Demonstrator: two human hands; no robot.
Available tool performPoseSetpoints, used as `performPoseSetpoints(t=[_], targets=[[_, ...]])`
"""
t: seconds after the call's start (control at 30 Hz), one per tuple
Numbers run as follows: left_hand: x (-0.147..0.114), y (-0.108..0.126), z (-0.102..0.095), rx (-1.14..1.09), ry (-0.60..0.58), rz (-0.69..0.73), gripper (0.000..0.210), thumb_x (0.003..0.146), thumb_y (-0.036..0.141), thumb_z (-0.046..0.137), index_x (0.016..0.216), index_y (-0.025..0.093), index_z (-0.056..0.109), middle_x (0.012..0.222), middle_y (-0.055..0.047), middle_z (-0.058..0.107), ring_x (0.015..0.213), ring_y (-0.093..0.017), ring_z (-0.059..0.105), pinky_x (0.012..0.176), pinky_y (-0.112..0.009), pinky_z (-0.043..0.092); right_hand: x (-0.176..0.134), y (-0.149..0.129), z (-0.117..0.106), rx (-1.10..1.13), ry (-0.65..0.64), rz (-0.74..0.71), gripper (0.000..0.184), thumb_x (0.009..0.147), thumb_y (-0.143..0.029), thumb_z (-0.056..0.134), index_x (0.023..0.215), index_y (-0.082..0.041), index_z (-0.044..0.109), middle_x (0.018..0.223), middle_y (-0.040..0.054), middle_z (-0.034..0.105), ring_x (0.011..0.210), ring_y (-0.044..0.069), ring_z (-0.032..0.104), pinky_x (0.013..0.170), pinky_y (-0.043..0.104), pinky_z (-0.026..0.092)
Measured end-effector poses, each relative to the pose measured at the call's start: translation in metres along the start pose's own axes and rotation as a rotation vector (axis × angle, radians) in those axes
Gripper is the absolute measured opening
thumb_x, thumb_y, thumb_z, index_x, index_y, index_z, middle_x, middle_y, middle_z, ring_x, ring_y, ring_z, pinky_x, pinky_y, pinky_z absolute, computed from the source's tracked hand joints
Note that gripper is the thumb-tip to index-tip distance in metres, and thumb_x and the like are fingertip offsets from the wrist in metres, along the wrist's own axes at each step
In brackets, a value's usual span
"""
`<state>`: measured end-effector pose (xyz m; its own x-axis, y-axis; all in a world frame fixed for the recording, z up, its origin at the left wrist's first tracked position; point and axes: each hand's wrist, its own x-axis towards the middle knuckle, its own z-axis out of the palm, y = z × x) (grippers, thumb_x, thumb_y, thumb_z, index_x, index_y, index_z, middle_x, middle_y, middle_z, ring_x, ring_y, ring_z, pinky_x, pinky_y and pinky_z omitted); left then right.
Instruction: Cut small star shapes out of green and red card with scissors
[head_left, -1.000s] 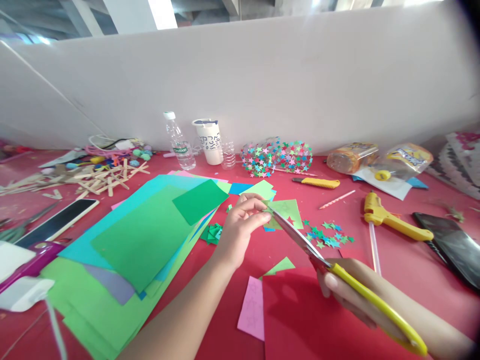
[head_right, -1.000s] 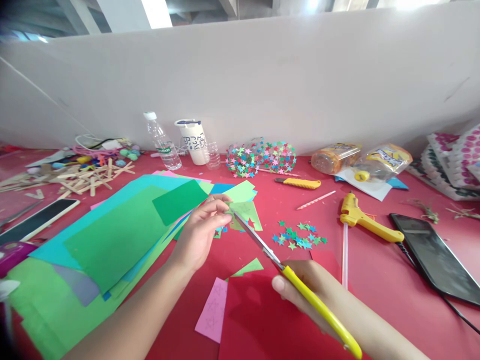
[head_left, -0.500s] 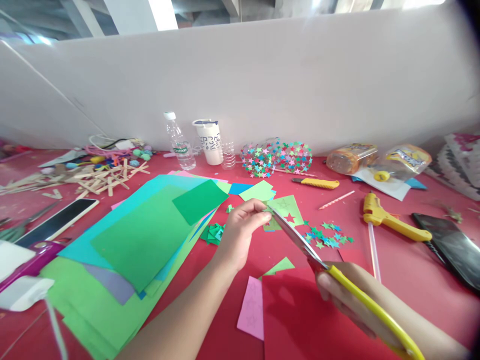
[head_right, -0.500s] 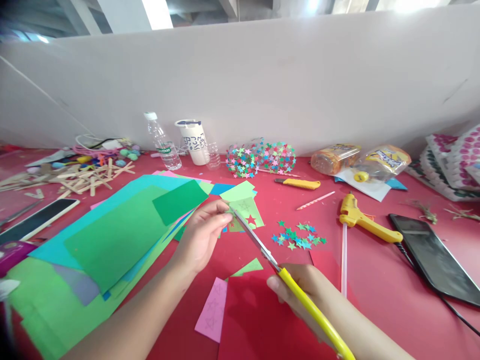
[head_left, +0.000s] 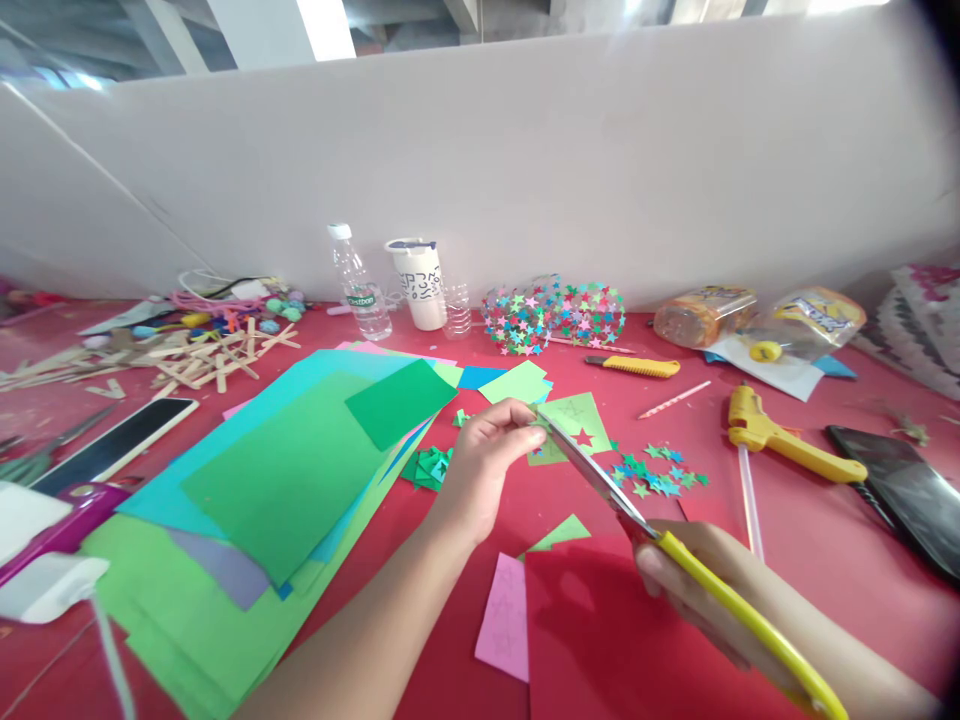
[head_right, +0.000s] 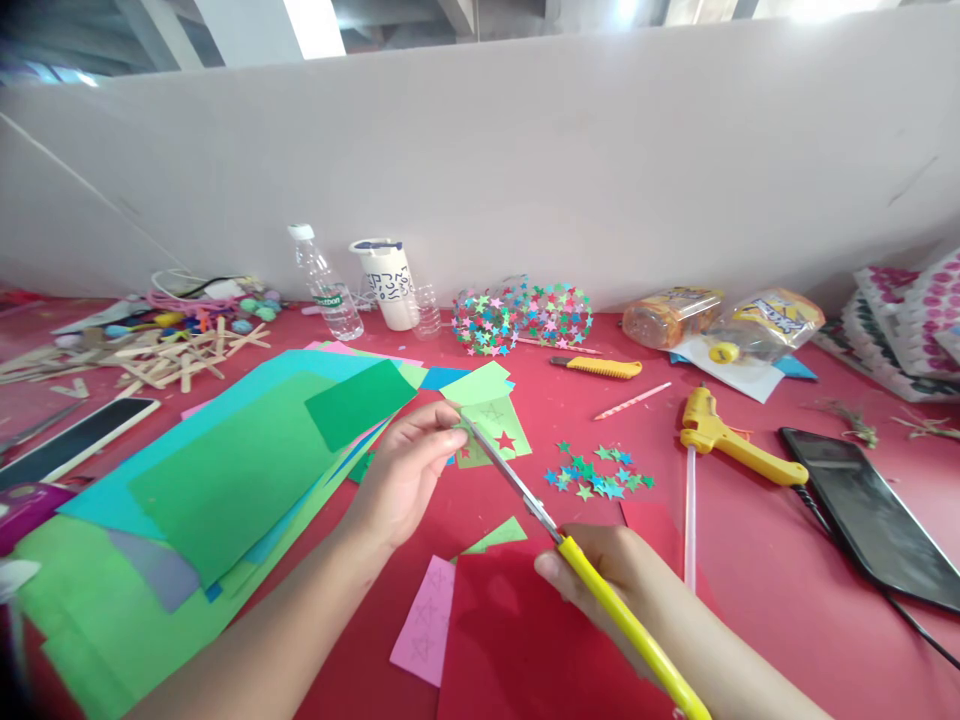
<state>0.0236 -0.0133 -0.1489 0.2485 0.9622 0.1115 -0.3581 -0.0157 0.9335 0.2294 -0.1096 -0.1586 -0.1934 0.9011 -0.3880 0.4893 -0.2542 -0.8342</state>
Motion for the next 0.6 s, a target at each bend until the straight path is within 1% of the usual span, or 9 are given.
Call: performPoseSetpoints(t=[0.1, 0.17, 0.23, 0.33, 0.4, 0.47, 0.53, 0.6], targets=[[0.0, -0.001, -0.001, -0.01, -0.016, 0.003, 0.008, 0.076, 0.019, 0.067, 0.069, 0.02, 0.065, 0.07, 0.003, 0.055, 0.072, -0.014, 0.049, 0.074, -0.027, 0.038, 0.006, 0.008, 0.001, -0.061, 0.055, -0.089, 0.065, 0.08, -0.089, 0.036, 0.061, -0.027, 0.035, 0.039, -0.009, 0.029, 0.047, 0.012, 0.026, 0.048, 0.029, 0.014], [-0.001, -0.002, 0.0, -0.011, -0.023, 0.002, 0.008, 0.077, 0.019, 0.067, 0.069, 0.02, 0.065, 0.07, 0.003, 0.054, 0.073, -0.014, 0.049, 0.077, -0.028, 0.039, 0.008, 0.011, 0.002, -0.07, 0.086, -0.11, 0.061, 0.085, -0.082, 0.041, 0.06, -0.027, 0.034, 0.038, -0.0085, 0.029, 0.05, 0.014, 0.029, 0.05, 0.03, 0.016], [-0.001, -0.002, 0.0, -0.009, -0.016, -0.002, 0.008, 0.077, 0.019, 0.067, 0.069, 0.02, 0.065, 0.07, 0.003, 0.053, 0.072, -0.014, 0.048, 0.077, -0.028, 0.039, 0.008, 0.011, 0.003, -0.046, 0.097, -0.099, 0.055, 0.086, -0.074, 0.048, 0.06, -0.027, 0.034, 0.038, -0.0095, 0.027, 0.049, 0.014, 0.029, 0.05, 0.03, 0.017], [-0.001, -0.001, 0.002, -0.005, 0.036, -0.013, 0.009, 0.073, 0.019, 0.069, 0.066, 0.019, 0.064, 0.068, 0.003, 0.051, 0.071, -0.013, 0.046, 0.073, -0.026, 0.037, 0.004, 0.005, 0.001, 0.028, 0.09, -0.091, 0.05, 0.087, -0.069, 0.051, 0.063, -0.027, 0.038, 0.041, -0.0108, 0.031, 0.042, 0.011, 0.027, 0.045, 0.027, 0.015], [-0.001, -0.001, 0.004, -0.003, 0.059, -0.038, 0.011, 0.071, 0.019, 0.071, 0.064, 0.019, 0.062, 0.067, 0.003, 0.05, 0.07, -0.013, 0.044, 0.071, -0.026, 0.035, 0.001, 0.0, -0.003, 0.084, 0.137, -0.087, 0.047, 0.087, -0.068, 0.053, 0.067, -0.026, 0.042, 0.043, -0.0119, 0.034, 0.037, 0.009, 0.027, 0.04, 0.024, 0.018], [-0.002, -0.003, 0.006, 0.01, 0.028, -0.091, 0.014, 0.07, 0.021, 0.073, 0.064, 0.019, 0.061, 0.066, 0.004, 0.05, 0.069, -0.013, 0.044, 0.07, -0.026, 0.035, 0.0, -0.004, -0.007, 0.095, 0.246, -0.089, 0.043, 0.086, -0.063, 0.056, 0.069, -0.025, 0.046, 0.044, -0.0121, 0.035, 0.036, 0.009, 0.033, 0.039, 0.022, 0.026], [-0.005, -0.006, 0.01, 0.029, -0.046, -0.156, 0.015, 0.072, 0.023, 0.073, 0.065, 0.019, 0.06, 0.066, 0.003, 0.05, 0.068, -0.013, 0.043, 0.069, -0.026, 0.034, 0.001, -0.008, -0.01, 0.082, 0.339, -0.085, 0.04, 0.085, -0.058, 0.057, 0.065, -0.025, 0.047, 0.042, -0.0106, 0.037, 0.037, 0.011, 0.039, 0.04, 0.023, 0.032], [-0.009, -0.011, 0.014, 0.044, -0.121, -0.206, 0.015, 0.074, 0.023, 0.072, 0.066, 0.019, 0.059, 0.068, 0.003, 0.05, 0.068, -0.013, 0.043, 0.068, -0.026, 0.034, 0.003, -0.011, -0.011, 0.087, 0.367, -0.068, 0.04, 0.084, -0.054, 0.056, 0.058, -0.026, 0.045, 0.038, -0.0086, 0.04, 0.036, 0.012, 0.041, 0.039, 0.024, 0.034]])
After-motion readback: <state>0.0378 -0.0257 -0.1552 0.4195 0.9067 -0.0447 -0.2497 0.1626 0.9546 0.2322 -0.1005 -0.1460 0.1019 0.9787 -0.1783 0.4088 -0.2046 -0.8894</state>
